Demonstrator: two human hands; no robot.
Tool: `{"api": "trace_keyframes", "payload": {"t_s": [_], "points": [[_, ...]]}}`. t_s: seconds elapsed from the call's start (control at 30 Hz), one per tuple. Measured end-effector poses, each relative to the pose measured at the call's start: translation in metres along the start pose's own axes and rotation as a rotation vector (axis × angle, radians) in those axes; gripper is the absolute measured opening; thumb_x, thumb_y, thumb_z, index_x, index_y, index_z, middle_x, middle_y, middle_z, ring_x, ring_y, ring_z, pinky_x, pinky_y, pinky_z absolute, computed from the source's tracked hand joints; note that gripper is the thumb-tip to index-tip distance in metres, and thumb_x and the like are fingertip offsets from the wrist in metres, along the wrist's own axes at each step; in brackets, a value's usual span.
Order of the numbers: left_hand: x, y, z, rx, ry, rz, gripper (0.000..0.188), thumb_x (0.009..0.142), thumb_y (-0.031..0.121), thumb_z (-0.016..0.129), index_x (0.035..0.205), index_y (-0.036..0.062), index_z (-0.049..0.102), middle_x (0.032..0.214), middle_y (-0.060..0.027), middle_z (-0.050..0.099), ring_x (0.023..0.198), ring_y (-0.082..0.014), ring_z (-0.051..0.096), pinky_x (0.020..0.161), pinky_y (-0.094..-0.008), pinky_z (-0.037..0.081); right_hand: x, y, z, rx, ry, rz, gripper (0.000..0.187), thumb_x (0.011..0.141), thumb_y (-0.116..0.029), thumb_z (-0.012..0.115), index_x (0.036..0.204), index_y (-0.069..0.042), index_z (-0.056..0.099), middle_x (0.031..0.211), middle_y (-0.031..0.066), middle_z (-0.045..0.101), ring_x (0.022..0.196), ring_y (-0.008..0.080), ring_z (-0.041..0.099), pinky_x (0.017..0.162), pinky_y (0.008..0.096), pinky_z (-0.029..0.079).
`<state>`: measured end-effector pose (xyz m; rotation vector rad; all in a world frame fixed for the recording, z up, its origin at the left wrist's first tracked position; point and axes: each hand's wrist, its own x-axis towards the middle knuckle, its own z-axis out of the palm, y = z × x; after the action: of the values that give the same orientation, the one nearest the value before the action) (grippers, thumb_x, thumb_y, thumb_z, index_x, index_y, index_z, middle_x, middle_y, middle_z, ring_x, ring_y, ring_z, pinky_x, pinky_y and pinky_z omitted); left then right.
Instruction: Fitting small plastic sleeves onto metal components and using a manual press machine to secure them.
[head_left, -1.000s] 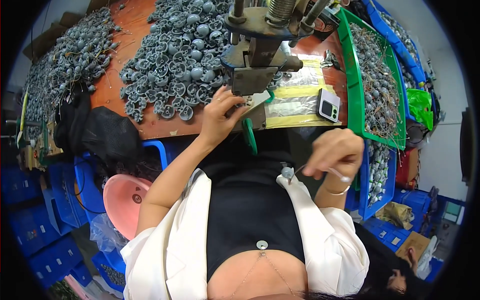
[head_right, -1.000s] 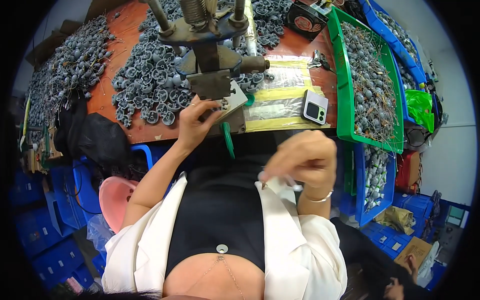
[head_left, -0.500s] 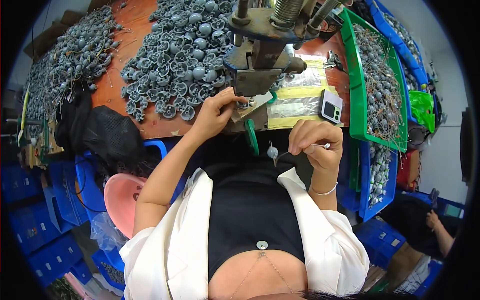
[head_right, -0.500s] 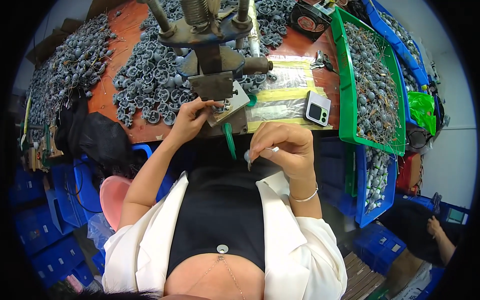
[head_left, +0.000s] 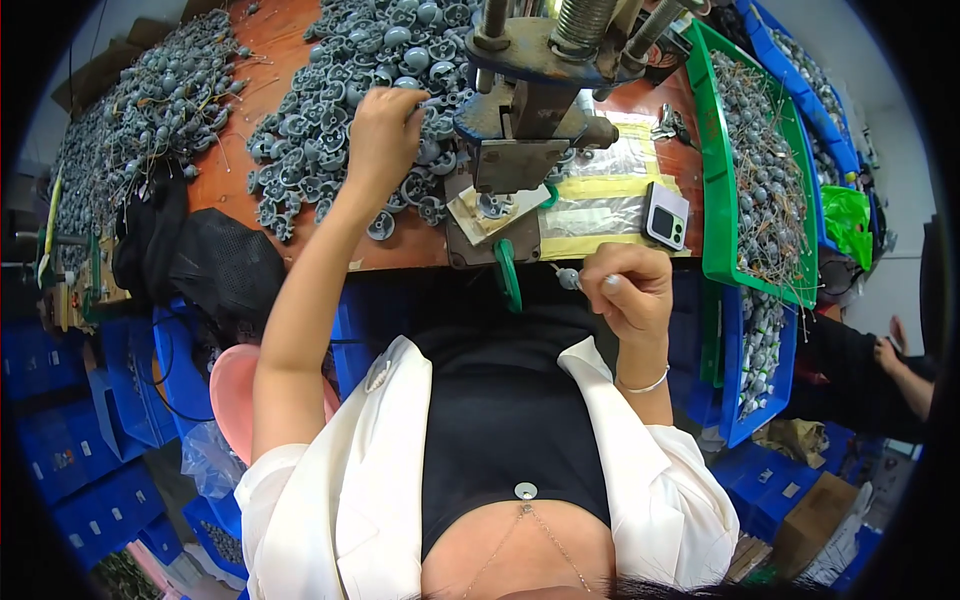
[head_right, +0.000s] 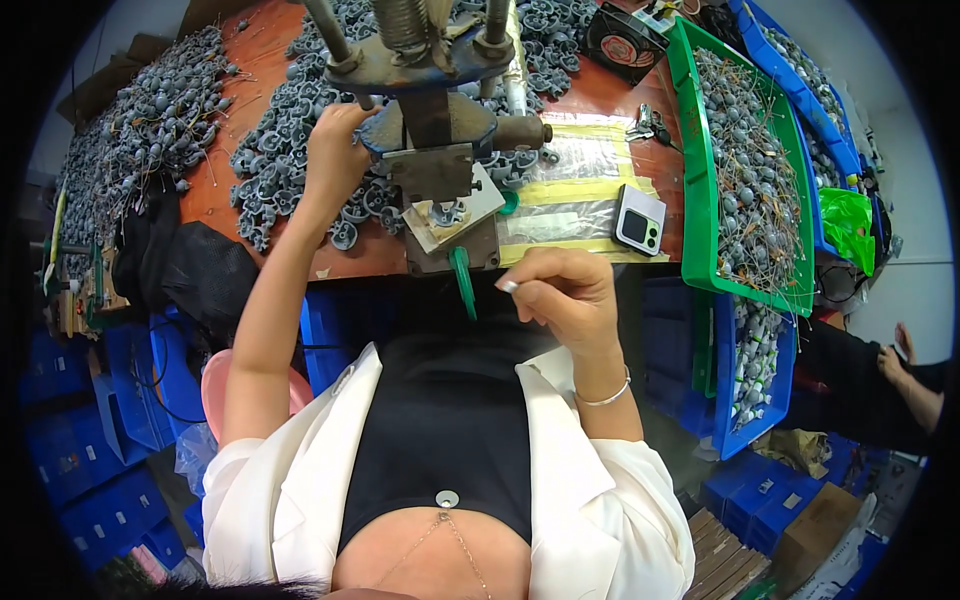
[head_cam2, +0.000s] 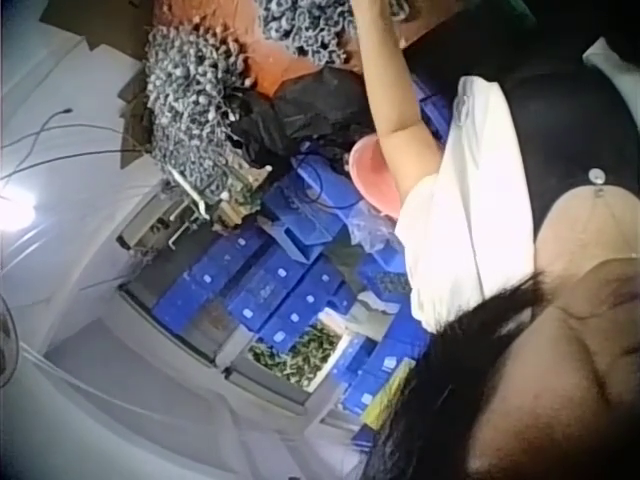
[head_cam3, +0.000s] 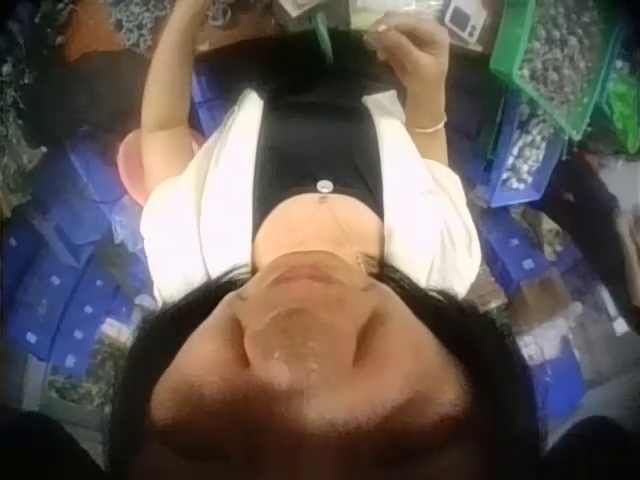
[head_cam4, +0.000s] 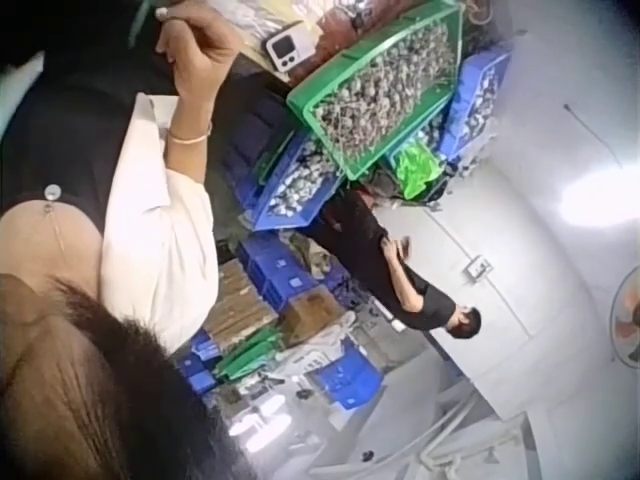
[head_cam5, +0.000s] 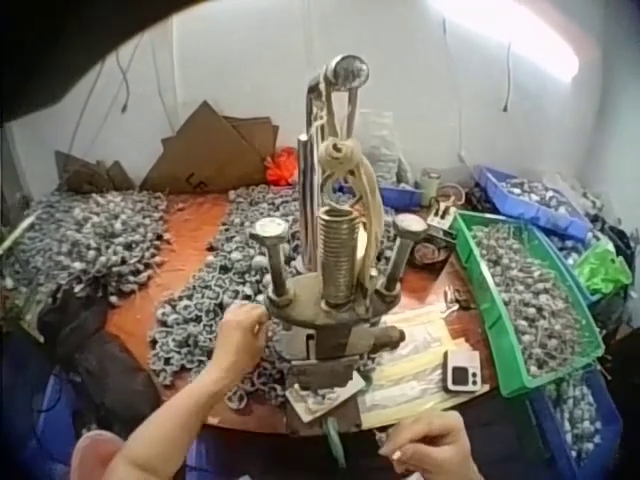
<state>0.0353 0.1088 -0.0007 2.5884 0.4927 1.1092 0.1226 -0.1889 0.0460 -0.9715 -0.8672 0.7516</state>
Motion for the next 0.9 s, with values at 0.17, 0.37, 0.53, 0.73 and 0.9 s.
{"api": "trace_keyframes", "payload": {"t_s": [0.17, 0.37, 0.53, 0.73, 0.9], "points": [[0.025, -0.047, 0.038, 0.327, -0.269, 0.063, 0.018, 0.070, 0.010, 0.064, 0.086, 0.0133, 0.071, 0.082, -0.0097, 0.067, 0.089, -0.0268, 0.059, 0.077, -0.0408, 0.041, 0.000, -0.001, 0.017, -0.076, 0.092, 0.188, 0.005, 0.080, 0.004, 0.065, 0.084, 0.002, 0.062, 0.072, 0.0019, 0.061, 0.057, 0.0042, 0.054, 0.052, 0.0159, 0.041], [0.022, -0.026, 0.014, 0.156, -0.136, 0.088, 0.021, 0.074, 0.008, 0.062, 0.094, 0.0093, 0.067, 0.078, -0.0119, 0.065, 0.079, -0.0285, 0.060, 0.070, -0.0397, 0.045, -0.004, 0.018, 0.014, -0.356, 0.121, 0.207, 0.011, 0.080, 0.001, 0.066, 0.076, 0.000, 0.056, 0.066, 0.0002, 0.056, 0.053, 0.0036, 0.049, 0.049, 0.0160, 0.035], [-0.047, 0.051, -0.028, -1.032, -0.136, -0.735, 0.019, 0.093, 0.013, 0.051, 0.105, 0.0020, 0.060, 0.077, -0.0029, 0.060, 0.061, -0.0077, 0.054, 0.055, -0.0208, 0.044, 0.010, 0.044, 0.030, -0.687, 0.201, 0.031, 0.017, 0.079, -0.002, 0.068, 0.069, -0.001, 0.054, 0.058, -0.0033, 0.052, 0.049, 0.0004, 0.042, 0.044, 0.0177, 0.029], [-0.101, 0.083, -0.028, -1.539, -0.149, -1.063, 0.022, 0.095, 0.019, 0.050, 0.108, 0.0025, 0.057, 0.086, -0.0078, 0.063, 0.071, -0.0117, 0.059, 0.062, -0.0238, 0.049, 0.022, 0.065, 0.049, -0.832, 0.203, -0.197, 0.021, 0.073, 0.000, 0.069, 0.065, -0.002, 0.050, 0.053, 0.0036, 0.051, 0.042, 0.0091, 0.044, 0.041, 0.0227, 0.032], [-0.099, 0.090, -0.027, -1.551, -0.129, -1.031, 0.022, 0.096, 0.018, 0.049, 0.107, 0.0018, 0.058, 0.086, -0.0092, 0.063, 0.070, -0.0128, 0.059, 0.062, -0.0244, 0.050, 0.021, 0.064, 0.048, -0.951, 0.166, -0.253, 0.020, 0.073, 0.001, 0.068, 0.065, -0.002, 0.050, 0.056, 0.0045, 0.053, 0.043, 0.0109, 0.049, 0.041, 0.0245, 0.036]]}}
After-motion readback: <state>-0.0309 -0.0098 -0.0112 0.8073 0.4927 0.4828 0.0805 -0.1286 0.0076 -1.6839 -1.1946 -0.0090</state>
